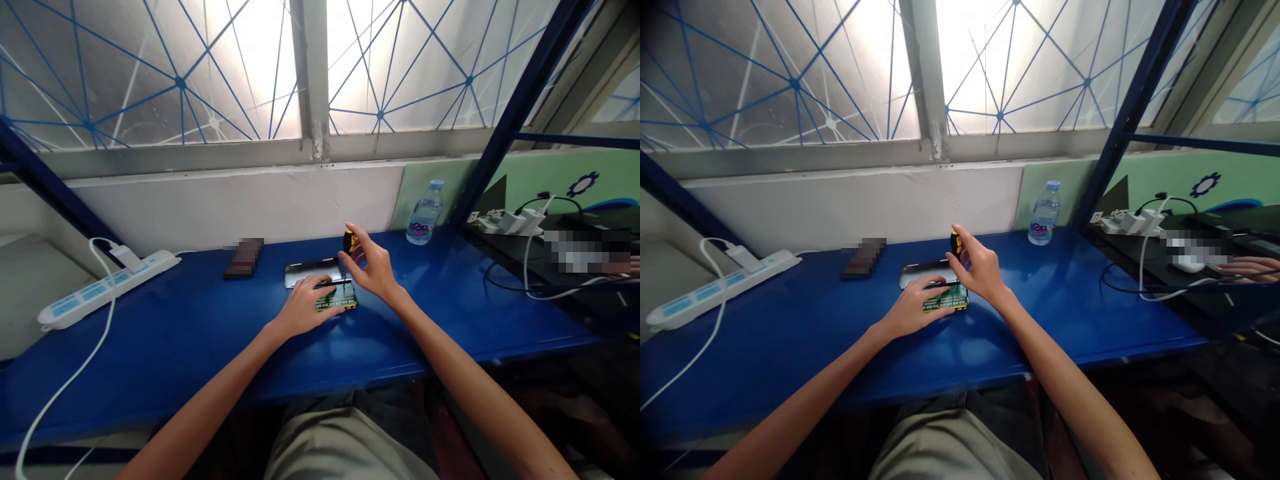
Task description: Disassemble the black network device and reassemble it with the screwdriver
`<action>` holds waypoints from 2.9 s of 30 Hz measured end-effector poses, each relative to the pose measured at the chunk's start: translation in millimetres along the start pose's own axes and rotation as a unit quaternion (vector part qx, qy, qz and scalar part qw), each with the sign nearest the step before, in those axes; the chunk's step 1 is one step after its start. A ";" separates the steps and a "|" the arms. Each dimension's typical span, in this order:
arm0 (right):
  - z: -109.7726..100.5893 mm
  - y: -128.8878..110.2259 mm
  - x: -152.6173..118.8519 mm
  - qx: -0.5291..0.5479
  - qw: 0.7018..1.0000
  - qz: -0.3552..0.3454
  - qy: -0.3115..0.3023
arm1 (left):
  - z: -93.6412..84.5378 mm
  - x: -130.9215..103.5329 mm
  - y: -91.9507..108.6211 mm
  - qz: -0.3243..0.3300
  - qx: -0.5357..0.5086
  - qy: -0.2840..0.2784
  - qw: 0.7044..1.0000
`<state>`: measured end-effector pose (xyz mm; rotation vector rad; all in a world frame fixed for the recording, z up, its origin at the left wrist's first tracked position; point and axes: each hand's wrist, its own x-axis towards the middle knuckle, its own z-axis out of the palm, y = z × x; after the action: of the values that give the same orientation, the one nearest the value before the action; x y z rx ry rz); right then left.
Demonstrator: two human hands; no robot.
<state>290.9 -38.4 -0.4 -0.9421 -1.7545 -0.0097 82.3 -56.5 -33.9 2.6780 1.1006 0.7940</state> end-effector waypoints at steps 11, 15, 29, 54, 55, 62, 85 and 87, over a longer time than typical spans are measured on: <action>7.0 5.2 -0.3 -0.014 1.000 -0.020 0.014 | -19.9 47.2 -2.8 -0.041 -0.044 0.004 0.998; 8.9 5.1 -1.8 -0.031 0.999 -0.026 0.018 | -5.6 55.0 0.4 -0.063 -0.140 0.048 0.987; 8.1 -1.2 -3.3 -0.001 1.000 0.011 0.018 | 17.5 54.3 -0.9 -0.048 -0.185 0.097 0.977; 6.2 -1.5 -5.8 0.021 1.000 0.006 0.010 | 17.4 54.1 3.3 -0.068 -0.195 0.088 0.975; 6.5 -0.9 -5.9 0.023 1.000 0.006 0.007 | 16.8 54.2 3.3 -0.066 -0.196 0.082 0.975; 9.6 3.3 -6.1 0.012 1.000 0.019 0.021 | 15.6 53.6 3.2 -0.067 -0.184 0.066 0.979; 3.6 1.7 -5.9 0.002 1.000 0.019 -0.008 | 16.1 53.9 0.1 -0.065 -0.162 0.076 0.982; 2.9 0.9 -5.7 -0.011 1.000 0.022 -0.003 | 15.9 53.7 0.2 -0.062 -0.161 0.077 0.982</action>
<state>289.7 -39.8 -6.5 -0.9970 -1.7418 0.0031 122.6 -18.6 -24.9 2.2914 1.0528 1.0687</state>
